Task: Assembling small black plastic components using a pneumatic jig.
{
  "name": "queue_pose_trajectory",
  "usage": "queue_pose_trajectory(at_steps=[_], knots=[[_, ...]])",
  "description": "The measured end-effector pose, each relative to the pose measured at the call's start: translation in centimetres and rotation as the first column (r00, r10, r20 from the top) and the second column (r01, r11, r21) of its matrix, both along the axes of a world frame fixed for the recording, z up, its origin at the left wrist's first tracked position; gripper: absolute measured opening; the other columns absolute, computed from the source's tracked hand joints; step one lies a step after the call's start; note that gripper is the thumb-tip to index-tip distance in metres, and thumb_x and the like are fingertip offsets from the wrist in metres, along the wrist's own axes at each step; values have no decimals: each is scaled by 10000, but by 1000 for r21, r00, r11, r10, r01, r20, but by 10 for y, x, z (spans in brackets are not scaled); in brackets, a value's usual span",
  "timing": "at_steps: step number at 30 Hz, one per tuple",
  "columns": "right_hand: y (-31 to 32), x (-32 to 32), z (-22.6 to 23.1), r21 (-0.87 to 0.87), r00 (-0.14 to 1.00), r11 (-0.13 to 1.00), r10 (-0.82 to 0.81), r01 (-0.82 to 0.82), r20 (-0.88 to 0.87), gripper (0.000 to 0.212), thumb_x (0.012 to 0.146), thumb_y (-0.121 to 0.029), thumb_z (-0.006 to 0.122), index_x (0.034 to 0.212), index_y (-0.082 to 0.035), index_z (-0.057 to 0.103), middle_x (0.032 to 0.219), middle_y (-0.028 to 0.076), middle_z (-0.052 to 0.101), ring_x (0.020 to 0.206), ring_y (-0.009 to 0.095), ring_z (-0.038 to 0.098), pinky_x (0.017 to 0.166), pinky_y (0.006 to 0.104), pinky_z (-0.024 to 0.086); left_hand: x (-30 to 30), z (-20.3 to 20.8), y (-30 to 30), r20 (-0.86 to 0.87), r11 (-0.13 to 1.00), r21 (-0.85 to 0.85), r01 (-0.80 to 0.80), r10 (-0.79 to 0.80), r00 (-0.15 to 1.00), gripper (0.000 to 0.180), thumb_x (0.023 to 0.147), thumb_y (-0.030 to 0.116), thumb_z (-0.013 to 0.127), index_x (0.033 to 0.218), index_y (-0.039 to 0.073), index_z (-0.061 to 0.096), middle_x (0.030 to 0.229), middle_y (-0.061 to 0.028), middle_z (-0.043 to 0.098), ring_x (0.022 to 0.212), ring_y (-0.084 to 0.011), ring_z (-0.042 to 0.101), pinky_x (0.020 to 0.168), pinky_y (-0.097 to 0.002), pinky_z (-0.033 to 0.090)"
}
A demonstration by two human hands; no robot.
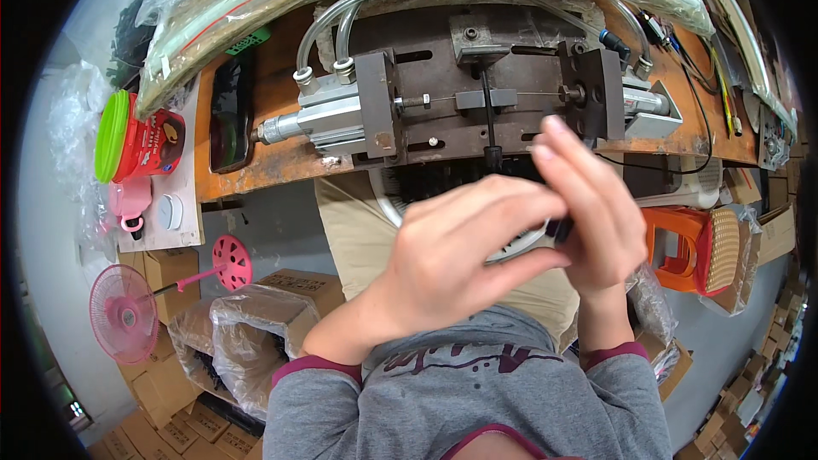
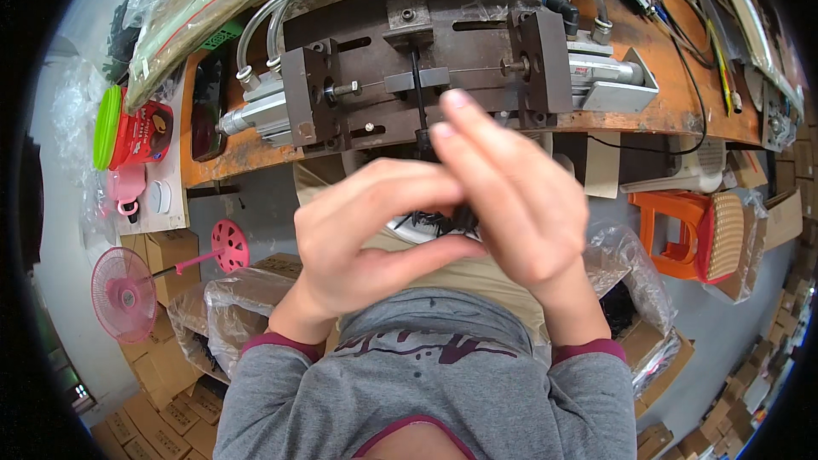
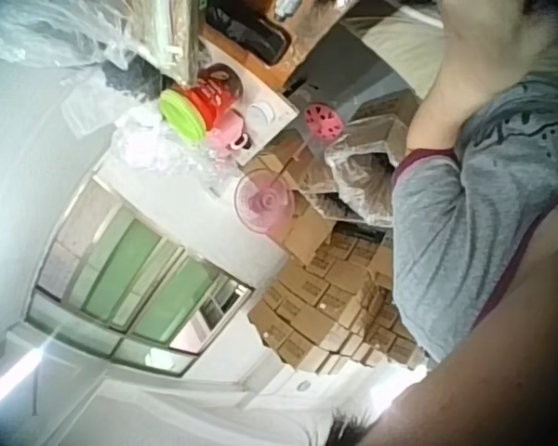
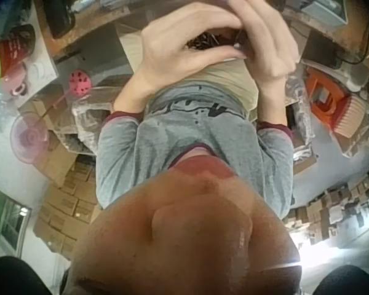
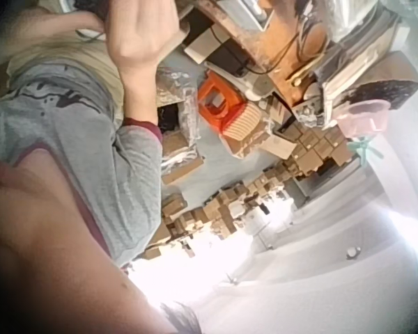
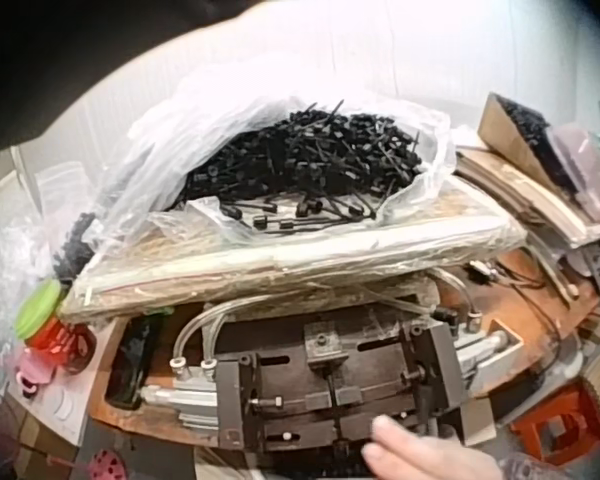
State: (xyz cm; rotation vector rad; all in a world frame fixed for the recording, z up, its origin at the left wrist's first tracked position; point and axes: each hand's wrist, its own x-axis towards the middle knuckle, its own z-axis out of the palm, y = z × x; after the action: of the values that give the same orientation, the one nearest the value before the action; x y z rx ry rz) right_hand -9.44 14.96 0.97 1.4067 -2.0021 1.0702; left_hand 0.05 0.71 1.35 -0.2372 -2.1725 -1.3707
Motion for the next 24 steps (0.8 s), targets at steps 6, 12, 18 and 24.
queue_pose_trajectory(at_steps=[6,12,18,24], knots=[[-7,-7,-11,-122,1000,992,-24,24,0,379,801,99,596,1177,86,640,1149,247,673,927,298,717,773,330,590,7,0,0,-24,986,-15,-167,167,986,321,674,-10,835,969,-25,708,930,-114,679,774,-192,676,655,-275,557],[11,3,-13,-249,923,963,1,103,385,389,905,72,582,1285,107,506,1185,245,645,975,274,702,834,319,565,-9,-26,-9,-48,835,-458,-306,321,946,300,696,52,808,977,10,712,1080,-109,689,826,-212,676,686,-299,560],[18,7,-6,-321,837,946,150,32,526,753,994,-480,457,1484,65,282,1379,309,484,1221,399,569,1034,445,441,-16,-25,-12,-98,707,-634,-315,330,939,220,712,61,731,918,-10,707,1154,-149,694,705,-191,667,643,-296,528],[19,9,-3,-329,826,944,159,33,540,610,951,-273,544,1420,42,313,1376,334,472,1223,418,563,1033,454,448,-14,-20,-10,-23,702,-648,-295,368,929,265,688,112,804,926,36,717,1184,-92,696,644,-183,659,603,-282,520]])
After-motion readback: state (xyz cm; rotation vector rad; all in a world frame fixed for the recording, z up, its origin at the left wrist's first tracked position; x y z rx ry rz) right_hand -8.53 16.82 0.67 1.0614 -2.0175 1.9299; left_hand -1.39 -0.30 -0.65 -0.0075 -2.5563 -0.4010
